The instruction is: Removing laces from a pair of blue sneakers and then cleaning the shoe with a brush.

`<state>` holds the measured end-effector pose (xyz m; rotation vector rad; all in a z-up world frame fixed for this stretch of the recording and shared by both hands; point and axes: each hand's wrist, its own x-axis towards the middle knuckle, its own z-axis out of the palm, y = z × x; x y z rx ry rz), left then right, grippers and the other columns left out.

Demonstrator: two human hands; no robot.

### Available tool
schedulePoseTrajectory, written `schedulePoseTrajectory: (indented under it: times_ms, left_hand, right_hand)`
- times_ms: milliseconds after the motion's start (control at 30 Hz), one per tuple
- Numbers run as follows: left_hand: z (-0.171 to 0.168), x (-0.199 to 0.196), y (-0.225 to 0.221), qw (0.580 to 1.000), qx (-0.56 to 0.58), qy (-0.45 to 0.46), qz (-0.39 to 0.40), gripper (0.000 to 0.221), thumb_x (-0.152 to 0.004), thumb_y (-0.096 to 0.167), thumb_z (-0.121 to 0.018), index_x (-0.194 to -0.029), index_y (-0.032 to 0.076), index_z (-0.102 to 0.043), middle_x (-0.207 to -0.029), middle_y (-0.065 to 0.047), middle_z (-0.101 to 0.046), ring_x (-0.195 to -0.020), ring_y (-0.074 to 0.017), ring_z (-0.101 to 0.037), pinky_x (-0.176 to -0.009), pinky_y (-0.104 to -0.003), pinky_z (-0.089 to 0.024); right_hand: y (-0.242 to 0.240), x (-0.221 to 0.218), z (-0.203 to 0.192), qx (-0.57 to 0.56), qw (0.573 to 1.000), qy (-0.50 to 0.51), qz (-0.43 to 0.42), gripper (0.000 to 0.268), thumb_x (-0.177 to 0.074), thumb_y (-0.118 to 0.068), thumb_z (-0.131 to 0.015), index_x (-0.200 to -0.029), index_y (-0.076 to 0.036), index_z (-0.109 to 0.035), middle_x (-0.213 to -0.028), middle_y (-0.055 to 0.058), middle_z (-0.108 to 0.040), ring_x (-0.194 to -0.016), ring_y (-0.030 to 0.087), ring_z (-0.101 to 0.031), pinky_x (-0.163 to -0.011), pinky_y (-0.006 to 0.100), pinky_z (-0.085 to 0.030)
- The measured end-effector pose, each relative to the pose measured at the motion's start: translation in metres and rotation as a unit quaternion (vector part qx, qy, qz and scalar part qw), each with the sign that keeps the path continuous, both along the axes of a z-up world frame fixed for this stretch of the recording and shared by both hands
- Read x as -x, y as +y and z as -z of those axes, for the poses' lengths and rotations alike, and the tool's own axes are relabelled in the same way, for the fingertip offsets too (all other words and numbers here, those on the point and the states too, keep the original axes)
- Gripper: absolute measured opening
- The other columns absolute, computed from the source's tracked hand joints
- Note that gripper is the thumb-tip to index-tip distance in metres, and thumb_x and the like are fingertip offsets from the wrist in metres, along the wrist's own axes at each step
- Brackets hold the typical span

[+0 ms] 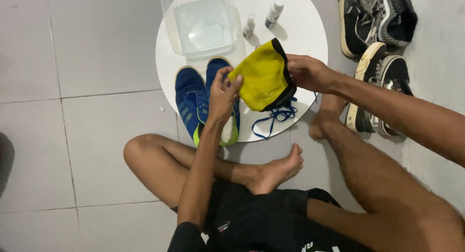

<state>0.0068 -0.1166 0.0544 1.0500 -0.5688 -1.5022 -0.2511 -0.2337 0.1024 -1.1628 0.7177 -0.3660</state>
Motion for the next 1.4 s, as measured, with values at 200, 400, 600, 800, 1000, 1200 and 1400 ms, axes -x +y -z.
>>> schedulePoseTrajectory:
  times_ms: [200,400,600,800,1000,1200,1400]
  left_hand:
    - [-0.046,0.019,0.031,0.993,0.084,-0.040,-0.076,0.099,-0.088,0.005,-0.084,-0.162,0.023,-0.021,-0.148,-0.020,-0.042,-0.137,-0.0365,-0.050,-0.110,-0.050,-0.051]
    - [-0.028,0.021,0.043,0.985,0.001,-0.169,-0.041,0.065,-0.085,0.007,-0.083,-0.144,0.011,-0.056,-0.150,-0.022,-0.034,-0.121,-0.0432,-0.064,-0.102,-0.047,-0.060]
    - [-0.014,0.011,0.055,0.880,0.126,-0.457,0.016,0.047,-0.083,0.009,-0.087,-0.126,0.003,-0.070,-0.128,-0.015,-0.053,-0.102,-0.0396,-0.072,-0.083,-0.039,-0.068]
    - [-0.019,0.013,0.059,0.800,0.160,-0.578,0.039,0.020,-0.086,0.013,-0.080,-0.100,0.016,-0.066,-0.115,-0.003,-0.063,-0.115,-0.0295,-0.066,-0.095,-0.043,-0.057]
    - [-0.028,0.029,0.071,0.923,0.052,-0.374,0.076,0.028,-0.096,0.020,-0.074,-0.115,0.017,-0.053,-0.100,-0.008,-0.077,-0.100,-0.0271,-0.076,-0.089,-0.044,-0.057]
    - [0.008,0.053,0.117,0.943,0.038,-0.323,0.079,0.036,-0.101,0.018,-0.057,-0.135,0.006,-0.055,-0.111,-0.007,-0.068,-0.091,-0.0190,-0.067,-0.081,-0.032,-0.057]
    - [0.018,0.081,0.136,0.918,0.010,-0.364,0.159,0.055,-0.107,0.038,-0.038,-0.152,0.006,-0.038,-0.126,-0.015,-0.060,-0.117,-0.0282,-0.058,-0.099,-0.041,-0.048]
  right_hand:
    - [0.033,-0.029,-0.076,0.072,0.982,0.174,0.021,0.035,-0.093,-0.015,-0.073,-0.123,-0.002,-0.061,-0.102,0.014,-0.072,-0.091,0.027,-0.071,-0.087,0.039,-0.056]
    - [0.040,-0.025,-0.083,0.082,0.978,0.182,0.052,0.085,-0.092,-0.007,-0.073,-0.157,-0.009,-0.017,-0.121,0.032,-0.064,-0.105,0.040,-0.069,-0.091,0.048,-0.056]
    - [0.045,-0.026,-0.081,0.153,0.943,0.290,-0.060,0.061,-0.084,-0.007,-0.079,-0.141,-0.001,-0.058,-0.130,0.038,-0.058,-0.116,0.050,-0.063,-0.095,0.052,-0.056]
    - [0.033,0.000,-0.031,0.366,0.864,0.328,-0.114,0.029,-0.079,-0.019,-0.085,-0.106,-0.011,-0.079,-0.107,0.015,-0.066,-0.098,0.037,-0.068,-0.084,0.044,-0.054]
    - [-0.020,0.014,-0.059,0.291,0.880,0.332,-0.178,0.030,-0.078,-0.022,-0.080,-0.102,-0.008,-0.071,-0.092,0.017,-0.075,-0.080,0.036,-0.070,-0.084,0.049,-0.054]
    - [-0.080,0.037,-0.057,0.264,0.832,0.462,-0.158,0.041,-0.101,-0.030,-0.063,-0.130,-0.002,-0.058,-0.117,0.021,-0.066,-0.089,0.030,-0.067,-0.066,0.035,-0.054]
    - [-0.079,0.049,0.001,0.163,0.904,0.388,0.077,0.028,-0.111,-0.015,-0.050,-0.132,0.002,-0.045,-0.131,0.026,-0.052,-0.118,0.035,-0.061,-0.094,0.038,-0.058]
